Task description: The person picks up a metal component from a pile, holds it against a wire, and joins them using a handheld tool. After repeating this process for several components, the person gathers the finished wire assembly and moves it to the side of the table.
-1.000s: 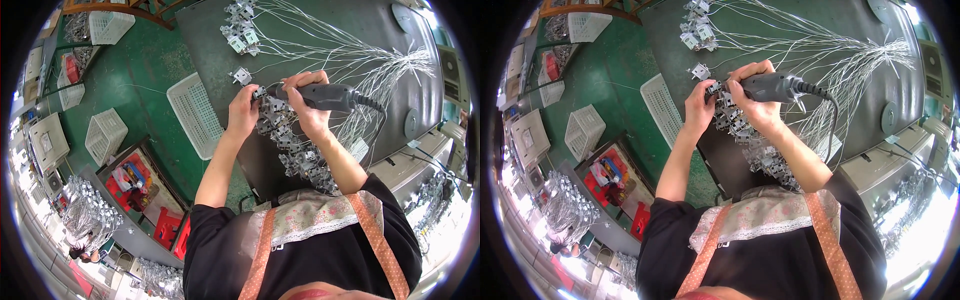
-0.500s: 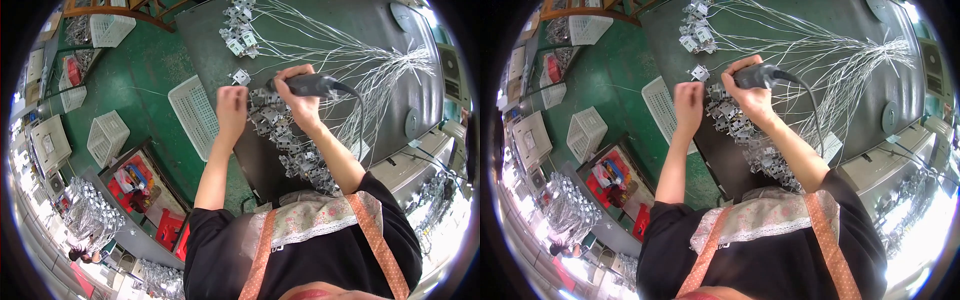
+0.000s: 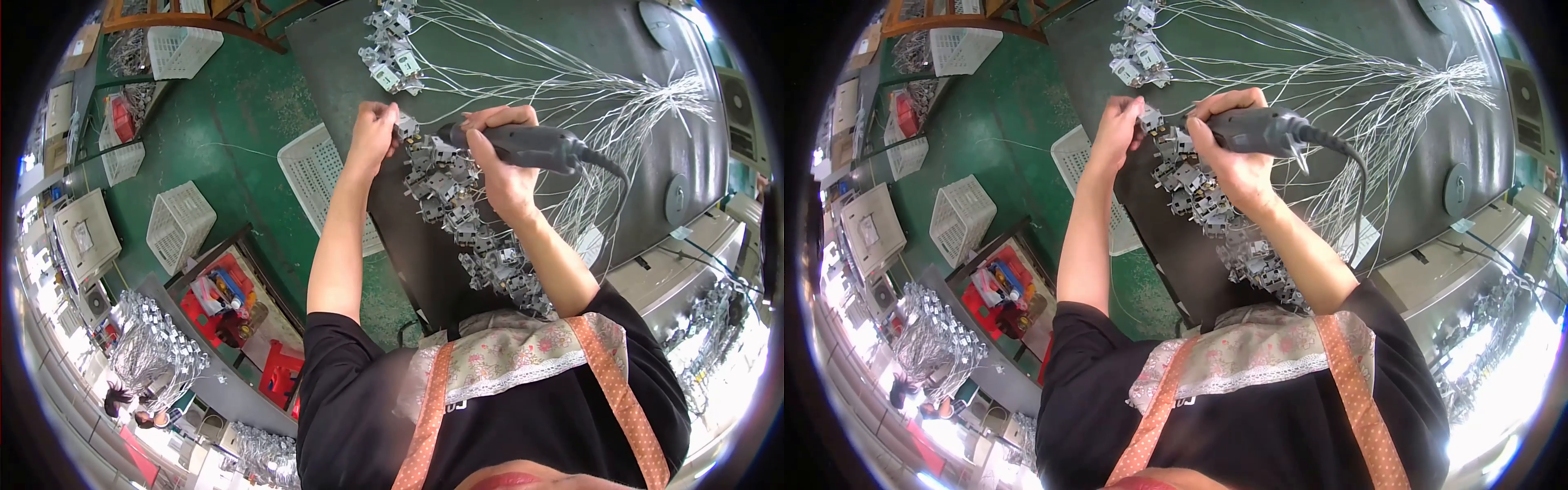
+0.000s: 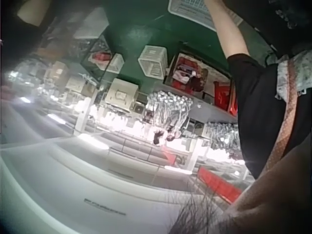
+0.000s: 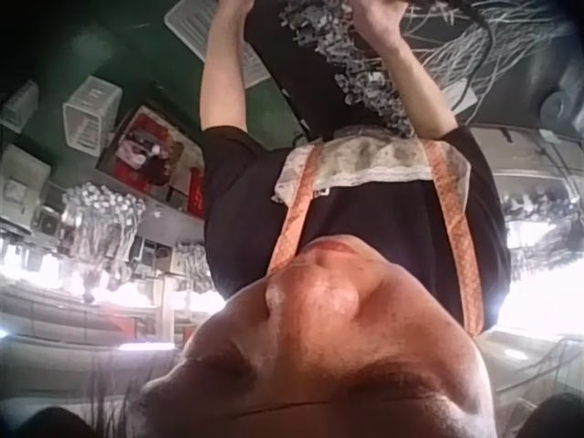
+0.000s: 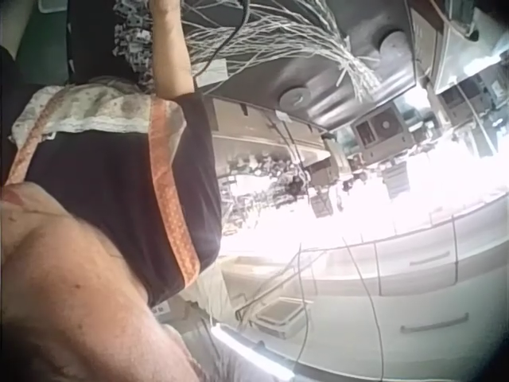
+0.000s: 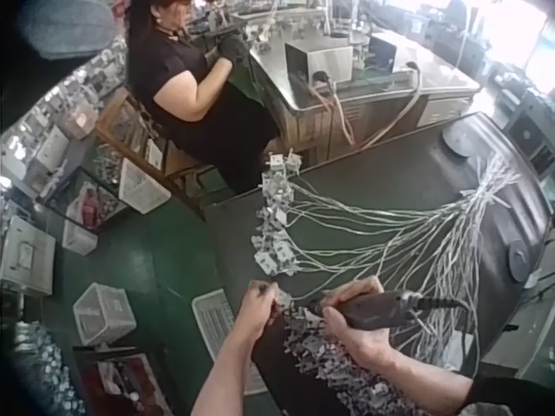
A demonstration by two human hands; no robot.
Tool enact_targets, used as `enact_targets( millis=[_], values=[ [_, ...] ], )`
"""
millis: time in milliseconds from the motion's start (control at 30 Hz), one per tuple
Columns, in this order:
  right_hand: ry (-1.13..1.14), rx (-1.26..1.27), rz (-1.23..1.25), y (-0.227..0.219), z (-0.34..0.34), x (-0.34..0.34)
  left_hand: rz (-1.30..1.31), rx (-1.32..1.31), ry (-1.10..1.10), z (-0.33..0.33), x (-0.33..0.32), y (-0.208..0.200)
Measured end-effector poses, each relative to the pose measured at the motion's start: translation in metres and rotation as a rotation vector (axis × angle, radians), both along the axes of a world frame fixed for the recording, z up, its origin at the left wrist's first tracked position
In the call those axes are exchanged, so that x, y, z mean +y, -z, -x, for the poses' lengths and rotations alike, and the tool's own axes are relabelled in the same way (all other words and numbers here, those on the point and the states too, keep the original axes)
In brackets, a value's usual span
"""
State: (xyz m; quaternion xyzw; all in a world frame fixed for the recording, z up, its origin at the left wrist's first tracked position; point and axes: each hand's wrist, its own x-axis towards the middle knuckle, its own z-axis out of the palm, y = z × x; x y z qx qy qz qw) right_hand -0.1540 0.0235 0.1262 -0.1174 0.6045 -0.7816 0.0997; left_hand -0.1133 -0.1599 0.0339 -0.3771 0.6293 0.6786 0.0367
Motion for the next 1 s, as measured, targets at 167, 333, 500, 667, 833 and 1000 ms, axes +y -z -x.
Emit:
enact_targets(
  millis=[167, 333, 500, 667, 833, 1000],
  values=[
    [-0.104, 0.131, 0.116, -0.019, -0.001, 0.001, -0.609, -0.101, -0.044, -0.007, -0.003, -0.009],
    [-0.127, 0.147, 0.099, -0.019, -0.003, 0.001, -0.763, -0.098, -0.090, -0.015, 0.003, -0.007],
    [-0.148, 0.130, 0.109, -0.018, -0.002, 0.001, -0.849, -0.088, -0.065, -0.017, -0.002, 0.000],
    [-0.169, 0.174, 0.062, -0.020, -0.003, -0.001, -0.814, -0.088, -0.089, -0.017, 0.000, 0.000],
    [-0.124, 0.128, 0.086, -0.015, 0.001, -0.004, -0.718, -0.112, -0.120, -0.012, 0.005, -0.010],
    [-0.007, -0.035, 0.076, -0.010, 0.004, -0.003, -0.189, 0.025, 0.025, -0.009, -0.002, 0.012]
  ],
)
